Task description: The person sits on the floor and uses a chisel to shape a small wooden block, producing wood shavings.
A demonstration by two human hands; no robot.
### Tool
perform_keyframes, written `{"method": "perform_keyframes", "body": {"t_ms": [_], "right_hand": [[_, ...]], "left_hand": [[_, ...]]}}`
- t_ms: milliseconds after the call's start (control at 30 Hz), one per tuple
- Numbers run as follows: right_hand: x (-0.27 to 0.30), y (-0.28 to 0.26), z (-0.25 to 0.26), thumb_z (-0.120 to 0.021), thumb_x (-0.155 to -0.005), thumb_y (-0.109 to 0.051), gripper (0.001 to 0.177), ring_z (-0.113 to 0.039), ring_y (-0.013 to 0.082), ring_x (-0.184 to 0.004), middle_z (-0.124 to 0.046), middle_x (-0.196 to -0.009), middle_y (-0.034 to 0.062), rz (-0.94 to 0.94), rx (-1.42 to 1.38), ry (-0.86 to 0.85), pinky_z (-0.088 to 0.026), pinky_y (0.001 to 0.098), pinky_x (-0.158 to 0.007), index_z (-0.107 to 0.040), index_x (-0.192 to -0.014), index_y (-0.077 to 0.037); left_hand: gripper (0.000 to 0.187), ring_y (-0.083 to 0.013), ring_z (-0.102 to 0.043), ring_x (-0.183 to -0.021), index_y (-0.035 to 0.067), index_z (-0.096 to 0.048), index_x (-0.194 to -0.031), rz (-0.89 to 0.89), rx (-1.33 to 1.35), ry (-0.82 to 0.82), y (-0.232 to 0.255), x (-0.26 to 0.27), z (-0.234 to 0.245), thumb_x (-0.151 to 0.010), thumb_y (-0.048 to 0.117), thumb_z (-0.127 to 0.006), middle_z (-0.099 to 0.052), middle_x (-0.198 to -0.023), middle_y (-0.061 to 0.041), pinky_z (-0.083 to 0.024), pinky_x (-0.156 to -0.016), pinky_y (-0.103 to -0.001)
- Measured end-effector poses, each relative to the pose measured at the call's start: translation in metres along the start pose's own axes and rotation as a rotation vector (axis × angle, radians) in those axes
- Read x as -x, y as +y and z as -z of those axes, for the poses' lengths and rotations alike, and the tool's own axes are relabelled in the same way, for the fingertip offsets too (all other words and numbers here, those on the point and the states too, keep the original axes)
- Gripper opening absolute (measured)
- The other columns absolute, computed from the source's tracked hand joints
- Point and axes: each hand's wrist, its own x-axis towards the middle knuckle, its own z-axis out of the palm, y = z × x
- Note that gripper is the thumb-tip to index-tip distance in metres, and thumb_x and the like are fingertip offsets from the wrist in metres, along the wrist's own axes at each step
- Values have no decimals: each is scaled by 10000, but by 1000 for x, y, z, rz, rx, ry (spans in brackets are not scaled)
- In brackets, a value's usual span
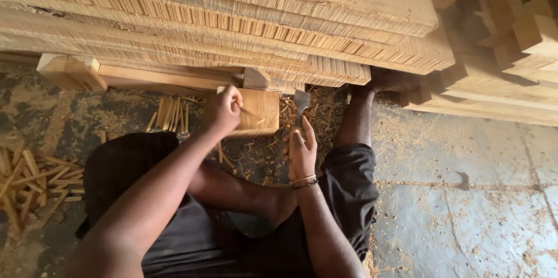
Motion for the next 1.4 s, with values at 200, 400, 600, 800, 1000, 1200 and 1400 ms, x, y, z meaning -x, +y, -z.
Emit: {"method": "perform_keyframes", "body": {"t_ms": [200, 400, 600, 800, 1000, 1200, 1400], "right_hand": [[27, 13, -6, -580, -1014, -78, 587, -505, 36, -571, -650, -837, 20, 2, 217, -250, -404, 189, -465, -431, -1582, -96], [77, 2, 5, -569, -966, -58, 608, -519, 40, -528, -634, -813, 16, -182, 359, -509, -404, 175, -433, -434, -1559, -86], [95, 32, -2, -555, -957, -64, 608, -471, 60, -474, -621, -778, 23, -393, 332, -391, -353, 195, -373, -425, -1549, -112], [88, 70, -29, -554, -990, -119, 605, -476, 77, -474, -604, -756, 23, -344, 186, -211, -373, 214, -372, -397, -1574, -147], [93, 62, -52, -518, -1007, -147, 564, -480, 81, -516, -586, -780, 20, -478, -40, -181, -389, 210, -417, -409, -1561, -155], [92, 39, -54, -518, -1027, -195, 548, -478, 69, -566, -583, -856, 16, -507, -86, -296, -371, 180, -451, -425, -1564, -133], [84, 39, -35, -523, -1012, -201, 565, -489, 84, -574, -593, -857, 40, -537, -62, -337, -358, 186, -446, -417, -1563, -136]], "left_hand": [[177, -158, -663, -658, 104, -713, -891, 61, -89, -330, -54, -35, 79, -855, -35, -609, -743, -789, -64, -520, -572, -331], [174, -265, -676, -789, 62, -744, -950, 465, -457, -549, -127, -35, 145, -852, 6, -611, -732, -890, -150, -534, -694, -401], [216, -392, -682, -960, -13, -744, -1031, 588, -604, -368, -172, -46, 136, -872, 76, -628, -707, -1030, -276, -547, -831, -465], [292, -453, -674, -1036, -56, -741, -1059, 581, -575, -178, -184, -48, 113, -849, 139, -680, -683, -1089, -336, -545, -877, -496], [196, -348, -745, -843, -27, -786, -956, 800, -523, -341, -171, -46, 117, -875, 126, -693, -764, -955, -261, -589, -812, -466], [274, -255, -725, -618, -41, -782, -891, 907, -387, -300, -132, -32, 130, -963, 169, -622, -781, -823, -209, -603, -692, -417], [288, -245, -736, -637, -39, -727, -1160, 862, -388, -374, -93, -23, 135, -910, 92, -668, -779, -937, -227, -598, -683, -397]]}}
